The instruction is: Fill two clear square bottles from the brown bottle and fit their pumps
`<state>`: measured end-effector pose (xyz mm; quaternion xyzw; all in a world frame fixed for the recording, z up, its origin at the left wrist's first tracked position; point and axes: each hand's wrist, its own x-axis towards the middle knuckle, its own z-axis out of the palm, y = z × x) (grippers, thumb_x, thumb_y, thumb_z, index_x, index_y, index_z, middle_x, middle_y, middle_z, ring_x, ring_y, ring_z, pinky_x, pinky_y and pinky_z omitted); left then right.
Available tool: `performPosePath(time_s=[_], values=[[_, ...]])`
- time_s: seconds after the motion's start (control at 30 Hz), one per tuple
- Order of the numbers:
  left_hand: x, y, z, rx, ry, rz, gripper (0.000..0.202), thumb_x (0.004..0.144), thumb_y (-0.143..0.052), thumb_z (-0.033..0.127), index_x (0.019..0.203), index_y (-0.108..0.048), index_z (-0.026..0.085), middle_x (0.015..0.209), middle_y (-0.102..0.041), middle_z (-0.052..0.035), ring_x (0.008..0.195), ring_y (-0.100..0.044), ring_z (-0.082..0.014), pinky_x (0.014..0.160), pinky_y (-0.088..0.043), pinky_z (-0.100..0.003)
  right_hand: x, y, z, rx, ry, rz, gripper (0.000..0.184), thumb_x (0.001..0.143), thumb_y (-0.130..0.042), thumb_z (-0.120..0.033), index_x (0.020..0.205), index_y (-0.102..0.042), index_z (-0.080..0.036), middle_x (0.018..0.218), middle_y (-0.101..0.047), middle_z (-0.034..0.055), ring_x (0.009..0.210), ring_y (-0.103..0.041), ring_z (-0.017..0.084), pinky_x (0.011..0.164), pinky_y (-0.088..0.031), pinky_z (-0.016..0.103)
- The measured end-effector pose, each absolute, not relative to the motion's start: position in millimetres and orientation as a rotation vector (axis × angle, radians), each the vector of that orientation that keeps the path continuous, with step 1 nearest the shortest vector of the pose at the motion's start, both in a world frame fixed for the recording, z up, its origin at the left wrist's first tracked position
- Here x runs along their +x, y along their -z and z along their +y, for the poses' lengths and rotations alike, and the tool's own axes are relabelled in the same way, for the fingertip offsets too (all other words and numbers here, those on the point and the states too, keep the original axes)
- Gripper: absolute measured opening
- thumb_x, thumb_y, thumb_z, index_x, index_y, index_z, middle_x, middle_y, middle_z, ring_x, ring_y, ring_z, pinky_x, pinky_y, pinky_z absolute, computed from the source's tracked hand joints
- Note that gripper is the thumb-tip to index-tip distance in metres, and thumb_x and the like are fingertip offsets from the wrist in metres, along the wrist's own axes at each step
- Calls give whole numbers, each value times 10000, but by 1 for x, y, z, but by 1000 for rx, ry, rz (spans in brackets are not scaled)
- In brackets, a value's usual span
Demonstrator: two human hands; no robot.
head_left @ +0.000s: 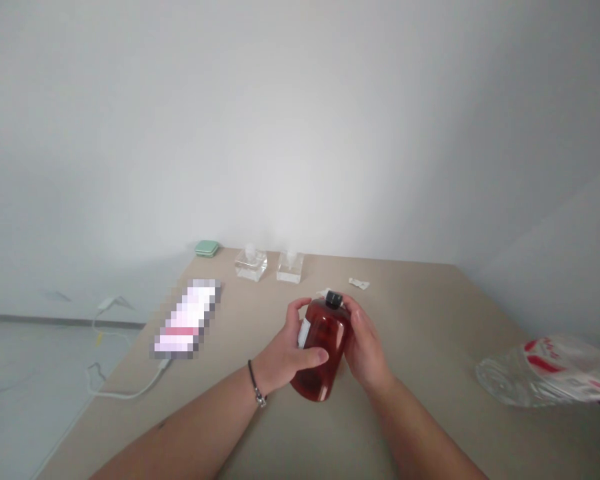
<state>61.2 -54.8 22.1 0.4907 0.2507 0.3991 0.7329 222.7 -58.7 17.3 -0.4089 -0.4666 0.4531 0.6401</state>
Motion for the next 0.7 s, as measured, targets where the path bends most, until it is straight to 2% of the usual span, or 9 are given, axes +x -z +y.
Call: performPosePath(time_s=[0.13, 0.27, 0.33, 0.47, 0.57, 0.7], values=[[59, -20, -52, 777, -778, 364, 799, 642, -857, 343, 1282, -386, 272, 1123, -639, -52, 910, -664, -225, 777, -494, -324, 222, -21, -57, -944, -1123, -1047, 536, 845, -525, -691, 1089, -687, -242, 1113, -733, 64, 1054, -675, 286, 920, -542, 453], [58, -22, -48, 643, -735, 333, 695, 678, -828, 354, 1247, -437, 274, 1135, -647, -55, 847, -685, -217, 764, -515, -342, 215, -26, -55, -1029, -1225, -1025, 599, 894, -397, -711, 1112, -678, -229, 983, -760, 67, 913, -721, 274, 775, -596, 426], [60, -23, -46, 617, -805, 360, 708, 697, -819, 347, 1281, -424, 279, 1125, -656, -51, 854, -689, -215, 745, -519, -321, 213, -23, -53, -1030, -1240, -990, 598, 910, -388, -694, 1147, -668, -222, 1065, -753, 76, 988, -711, 277, 840, -585, 440], [65, -24, -47, 589, -945, 389, 808, 729, -812, 324, 1382, -337, 303, 1149, -661, -42, 927, -691, -216, 795, -531, -318, 213, -8, -55, -1020, -1067, -1066, 529, 932, -466, -605, 1321, -572, -263, 1435, -566, 55, 1335, -509, 259, 1138, -377, 488], [67, -26, -49, 559, -975, 390, 808, 763, -794, 349, 1415, -318, 312, 1191, -663, -48, 986, -690, -235, 876, -530, -362, 216, -3, -63, -1041, -911, -1248, 550, 962, -447, -551, 1446, -447, -290, 1552, -424, 50, 1436, -375, 245, 1204, -252, 511], [65, -27, -44, 476, -981, 419, 616, 813, -742, 434, 1335, -475, 243, 1129, -705, -59, 998, -692, -233, 897, -528, -353, 217, -15, -74, -974, -616, -1667, 532, 992, -433, -435, 1506, -364, -316, 1600, -336, 32, 1495, -240, 257, 1223, -174, 533]])
